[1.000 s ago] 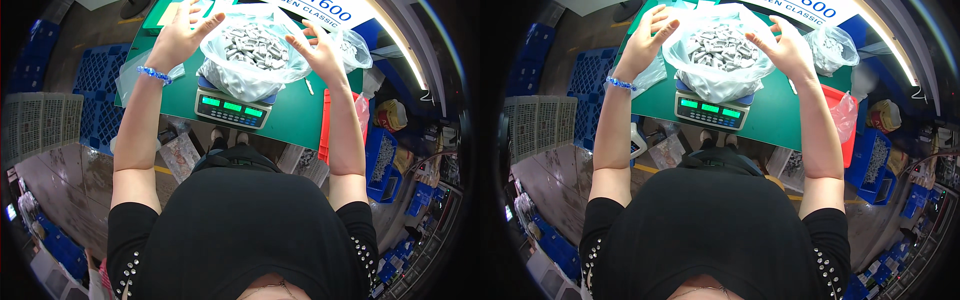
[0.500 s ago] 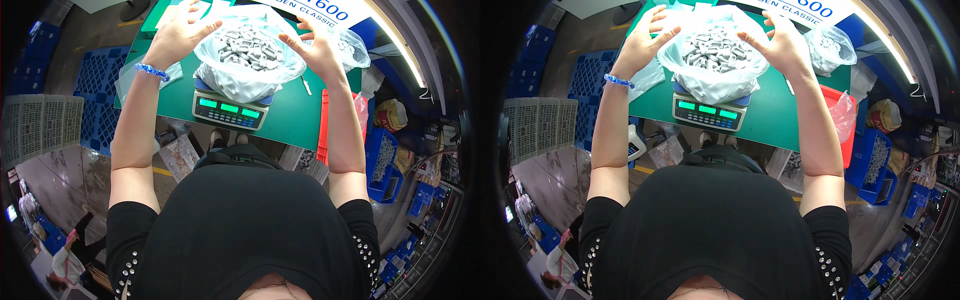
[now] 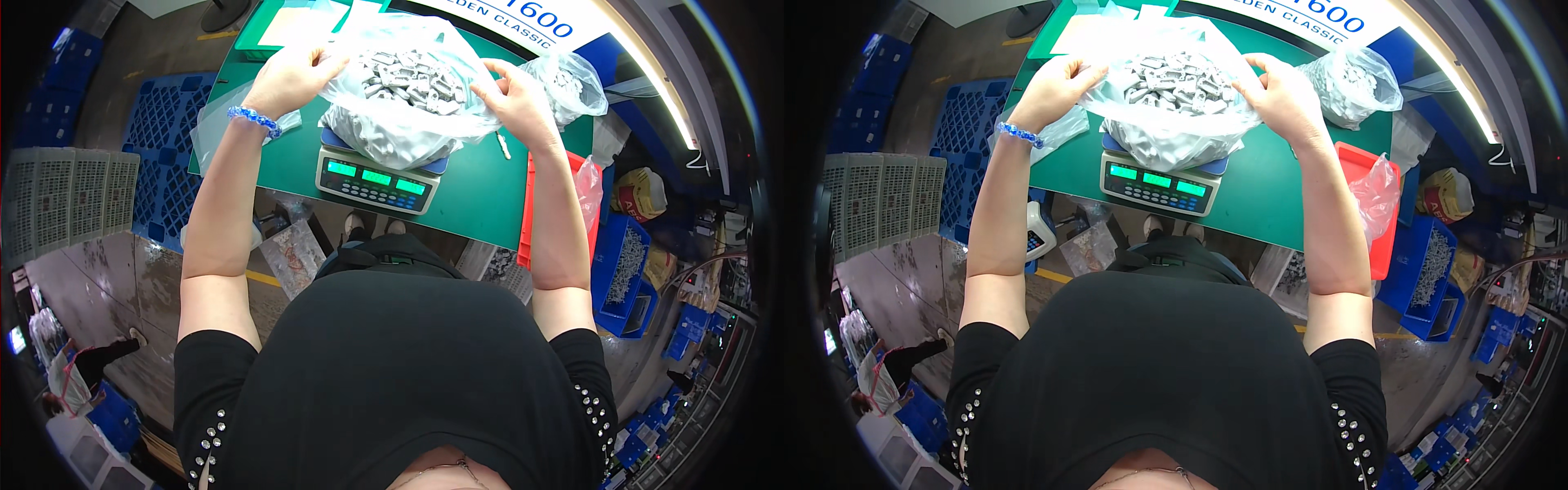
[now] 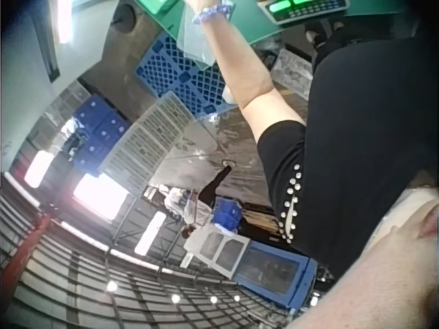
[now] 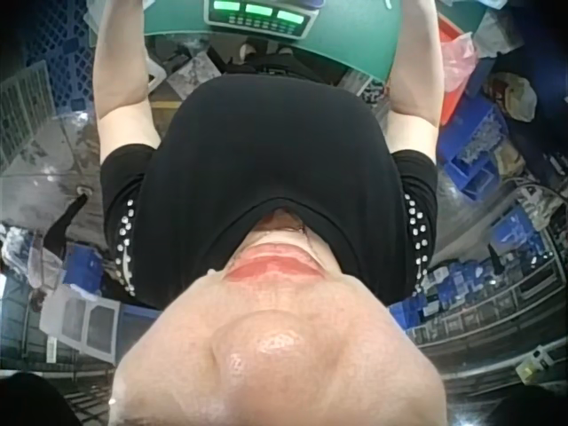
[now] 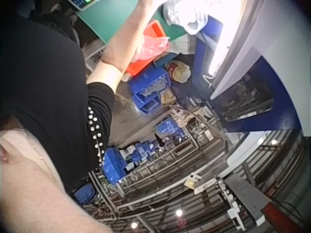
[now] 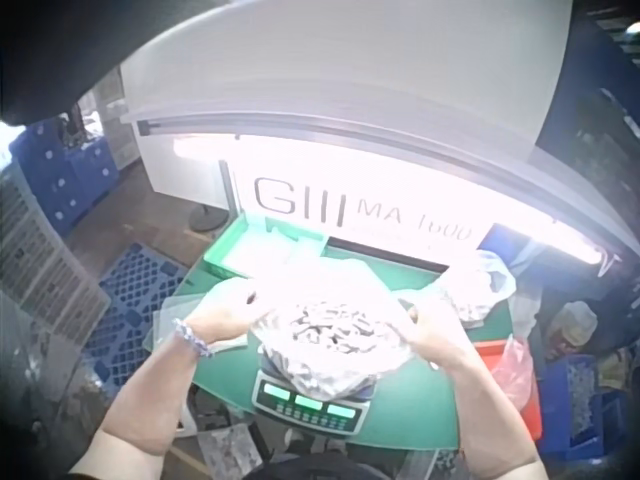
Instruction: Weighing small metal components on a digital scale and placing them into plastic bags for packaging.
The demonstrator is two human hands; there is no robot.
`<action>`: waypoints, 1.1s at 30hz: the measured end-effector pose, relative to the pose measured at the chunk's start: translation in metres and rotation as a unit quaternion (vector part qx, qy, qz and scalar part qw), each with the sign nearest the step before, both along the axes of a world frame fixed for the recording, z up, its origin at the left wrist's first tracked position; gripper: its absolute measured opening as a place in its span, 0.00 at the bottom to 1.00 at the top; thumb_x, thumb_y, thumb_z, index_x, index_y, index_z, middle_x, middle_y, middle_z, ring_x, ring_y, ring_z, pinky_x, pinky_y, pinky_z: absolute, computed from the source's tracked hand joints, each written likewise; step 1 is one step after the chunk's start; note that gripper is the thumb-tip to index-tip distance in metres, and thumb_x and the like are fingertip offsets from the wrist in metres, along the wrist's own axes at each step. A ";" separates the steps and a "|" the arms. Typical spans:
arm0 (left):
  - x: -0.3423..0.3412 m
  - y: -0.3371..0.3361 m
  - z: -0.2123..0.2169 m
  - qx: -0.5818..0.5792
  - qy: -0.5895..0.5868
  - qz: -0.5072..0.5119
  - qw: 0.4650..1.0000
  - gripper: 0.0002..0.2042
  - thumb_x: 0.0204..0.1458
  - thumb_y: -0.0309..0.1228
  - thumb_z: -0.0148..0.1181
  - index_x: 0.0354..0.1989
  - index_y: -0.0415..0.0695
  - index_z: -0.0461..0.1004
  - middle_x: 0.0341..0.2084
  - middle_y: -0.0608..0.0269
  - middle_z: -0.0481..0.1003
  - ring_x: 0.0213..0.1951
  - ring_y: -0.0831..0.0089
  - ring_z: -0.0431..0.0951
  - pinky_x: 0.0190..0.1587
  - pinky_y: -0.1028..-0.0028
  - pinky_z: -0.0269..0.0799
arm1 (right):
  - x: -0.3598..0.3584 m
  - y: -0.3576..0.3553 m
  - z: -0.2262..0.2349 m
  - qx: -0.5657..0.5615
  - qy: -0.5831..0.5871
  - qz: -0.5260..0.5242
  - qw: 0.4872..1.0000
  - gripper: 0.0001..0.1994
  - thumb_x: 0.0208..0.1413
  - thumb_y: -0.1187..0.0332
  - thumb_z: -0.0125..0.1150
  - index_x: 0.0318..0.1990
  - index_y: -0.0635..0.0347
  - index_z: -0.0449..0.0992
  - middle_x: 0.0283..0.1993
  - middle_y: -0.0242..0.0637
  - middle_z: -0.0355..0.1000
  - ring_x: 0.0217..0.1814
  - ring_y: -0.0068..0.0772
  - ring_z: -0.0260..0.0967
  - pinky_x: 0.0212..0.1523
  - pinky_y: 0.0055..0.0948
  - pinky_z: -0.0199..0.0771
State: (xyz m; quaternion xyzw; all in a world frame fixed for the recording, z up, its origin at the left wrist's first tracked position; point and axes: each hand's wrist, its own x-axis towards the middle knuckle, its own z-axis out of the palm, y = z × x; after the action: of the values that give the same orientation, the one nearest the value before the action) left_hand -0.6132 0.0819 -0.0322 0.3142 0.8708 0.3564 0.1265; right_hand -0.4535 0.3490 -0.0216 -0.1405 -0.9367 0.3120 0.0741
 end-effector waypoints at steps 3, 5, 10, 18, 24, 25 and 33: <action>-0.003 -0.002 -0.007 0.072 -0.038 -0.003 0.997 0.16 0.52 0.41 0.55 0.25 0.39 0.72 0.17 0.64 0.69 0.23 0.78 0.67 0.27 0.76 0.63 | -0.001 0.002 -0.007 -0.013 0.032 0.011 0.999 0.19 0.50 0.67 0.62 0.51 0.59 0.70 0.21 0.30 0.70 0.24 0.14 0.64 0.28 0.19 0.65; -0.003 -0.002 -0.011 0.101 -0.057 0.000 0.993 0.15 0.53 0.39 0.55 0.24 0.39 0.72 0.16 0.67 0.68 0.22 0.81 0.66 0.26 0.78 0.62 | -0.002 0.005 -0.010 -0.048 0.034 0.012 0.998 0.19 0.51 0.67 0.61 0.50 0.60 0.70 0.23 0.29 0.71 0.26 0.13 0.65 0.29 0.17 0.66; -0.005 -0.004 -0.010 0.179 -0.193 -0.010 0.965 0.11 0.56 0.33 0.52 0.25 0.41 0.73 0.19 0.74 0.67 0.23 0.88 0.63 0.26 0.85 0.57 | -0.005 0.004 -0.015 -0.163 0.066 0.027 0.984 0.14 0.54 0.69 0.57 0.48 0.65 0.71 0.29 0.28 0.72 0.29 0.13 0.65 0.32 0.14 0.66; 0.027 0.018 0.005 0.464 -0.281 0.042 0.839 0.11 0.56 0.33 0.52 0.22 0.42 0.70 0.19 0.75 0.67 0.23 0.88 0.62 0.28 0.84 0.57 | 0.009 -0.010 0.010 -0.414 0.211 -0.050 0.884 0.09 0.57 0.71 0.53 0.40 0.66 0.76 0.36 0.33 0.74 0.34 0.14 0.67 0.36 0.12 0.66; 0.023 0.029 0.029 0.454 -0.153 -0.030 0.877 0.10 0.56 0.32 0.52 0.39 0.38 0.74 0.28 0.69 0.73 0.32 0.83 0.70 0.34 0.82 0.66 | 0.024 0.015 0.045 -0.335 0.291 -0.095 0.891 0.09 0.57 0.71 0.54 0.40 0.68 0.75 0.41 0.39 0.75 0.36 0.16 0.68 0.38 0.12 0.67; 0.022 0.036 0.031 0.426 -0.037 -0.026 0.904 0.11 0.56 0.32 0.53 0.39 0.37 0.74 0.29 0.68 0.73 0.32 0.83 0.70 0.35 0.81 0.65 | 0.023 0.023 0.048 -0.343 0.319 -0.079 0.880 0.09 0.57 0.72 0.54 0.40 0.68 0.74 0.42 0.40 0.75 0.36 0.16 0.68 0.38 0.13 0.67; -0.033 0.143 0.023 0.161 0.166 -0.075 0.970 0.10 0.51 0.20 0.44 0.40 0.34 0.71 0.33 0.53 0.73 0.35 0.69 0.72 0.40 0.74 0.68 | -0.005 0.094 0.025 -0.329 0.385 -0.119 0.854 0.08 0.58 0.74 0.51 0.40 0.69 0.73 0.25 0.25 0.68 0.19 0.08 0.58 0.18 0.08 0.54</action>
State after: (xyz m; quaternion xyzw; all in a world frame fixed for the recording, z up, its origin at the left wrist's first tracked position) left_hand -0.6466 0.2244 -0.0093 0.4497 0.7848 0.4241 -0.0459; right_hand -0.4586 0.4433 0.0030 -0.1357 -0.6524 0.6196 0.4148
